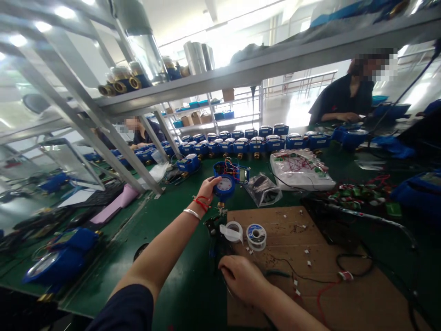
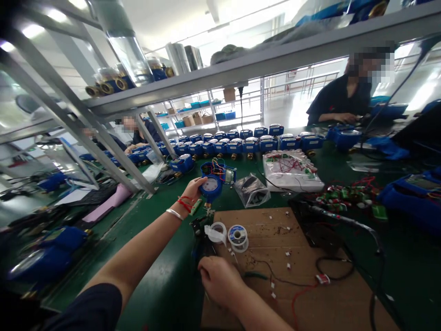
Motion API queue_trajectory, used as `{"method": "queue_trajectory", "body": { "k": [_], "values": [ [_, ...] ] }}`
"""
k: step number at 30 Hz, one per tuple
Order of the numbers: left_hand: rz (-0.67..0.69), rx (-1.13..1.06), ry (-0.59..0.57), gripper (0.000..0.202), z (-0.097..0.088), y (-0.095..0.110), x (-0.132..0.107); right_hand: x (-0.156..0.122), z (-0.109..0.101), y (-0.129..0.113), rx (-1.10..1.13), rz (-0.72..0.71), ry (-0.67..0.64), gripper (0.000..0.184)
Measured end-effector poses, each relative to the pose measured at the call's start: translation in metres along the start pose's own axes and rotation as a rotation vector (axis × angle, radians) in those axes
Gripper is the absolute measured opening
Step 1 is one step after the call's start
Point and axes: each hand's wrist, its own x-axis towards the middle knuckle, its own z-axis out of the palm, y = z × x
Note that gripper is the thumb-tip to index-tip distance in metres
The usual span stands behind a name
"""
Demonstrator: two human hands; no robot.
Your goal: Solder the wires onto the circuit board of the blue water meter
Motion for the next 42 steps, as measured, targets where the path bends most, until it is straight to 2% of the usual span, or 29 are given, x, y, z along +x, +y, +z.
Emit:
{"method": "queue_trajectory", "body": {
  "k": [4, 7, 9, 13, 17, 21, 25, 28, 31, 34, 38, 42],
  "values": [
    [0.039, 0.002, 0.008, 0.035, -0.023, 0.040, -0.060, 0.000, 0.000, 0.000, -0.006, -0.042, 0.023, 0.023],
    [0.009, 0.004, 0.035, 0.034, -0.045, 0.052, -0.124, -0.001, -0.002, -0.004, -0.002, -0.084, 0.017, 0.022],
    [-0.036, -0.002, 0.068, 0.034, -0.060, 0.050, -0.171, -0.003, -0.004, -0.007, 0.007, -0.110, 0.009, 0.022],
    [-0.142, -0.046, 0.154, 0.033, -0.081, 0.032, -0.254, -0.006, -0.007, -0.008, 0.033, -0.127, -0.001, 0.024],
    [-0.207, -0.145, 0.259, 0.028, -0.088, 0.014, -0.305, -0.006, -0.009, -0.002, 0.037, -0.118, 0.089, 0.022],
    [-0.214, -0.215, 0.281, 0.027, -0.092, 0.004, -0.325, -0.002, -0.013, -0.011, 0.067, -0.073, 0.204, 0.021],
    [-0.214, -0.245, 0.255, 0.028, -0.097, -0.002, -0.326, 0.011, -0.016, -0.034, 0.163, -0.052, 0.224, 0.030],
    [-0.215, -0.269, 0.267, 0.027, -0.100, -0.006, -0.324, 0.023, -0.012, -0.043, 0.253, -0.043, 0.231, 0.041],
    [-0.234, -0.271, 0.298, 0.026, -0.101, -0.007, -0.322, 0.027, -0.003, -0.042, 0.327, -0.011, 0.277, 0.043],
    [-0.242, -0.241, 0.314, 0.027, -0.101, -0.008, -0.322, 0.024, 0.002, -0.040, 0.277, -0.022, 0.303, 0.040],
    [-0.242, -0.207, 0.342, 0.028, -0.099, -0.008, -0.322, 0.019, 0.004, -0.039, 0.262, -0.076, 0.279, 0.040],
    [-0.254, -0.183, 0.392, 0.029, -0.097, -0.007, -0.322, 0.019, 0.006, -0.037, 0.317, -0.065, 0.221, 0.044]
  ]
}}
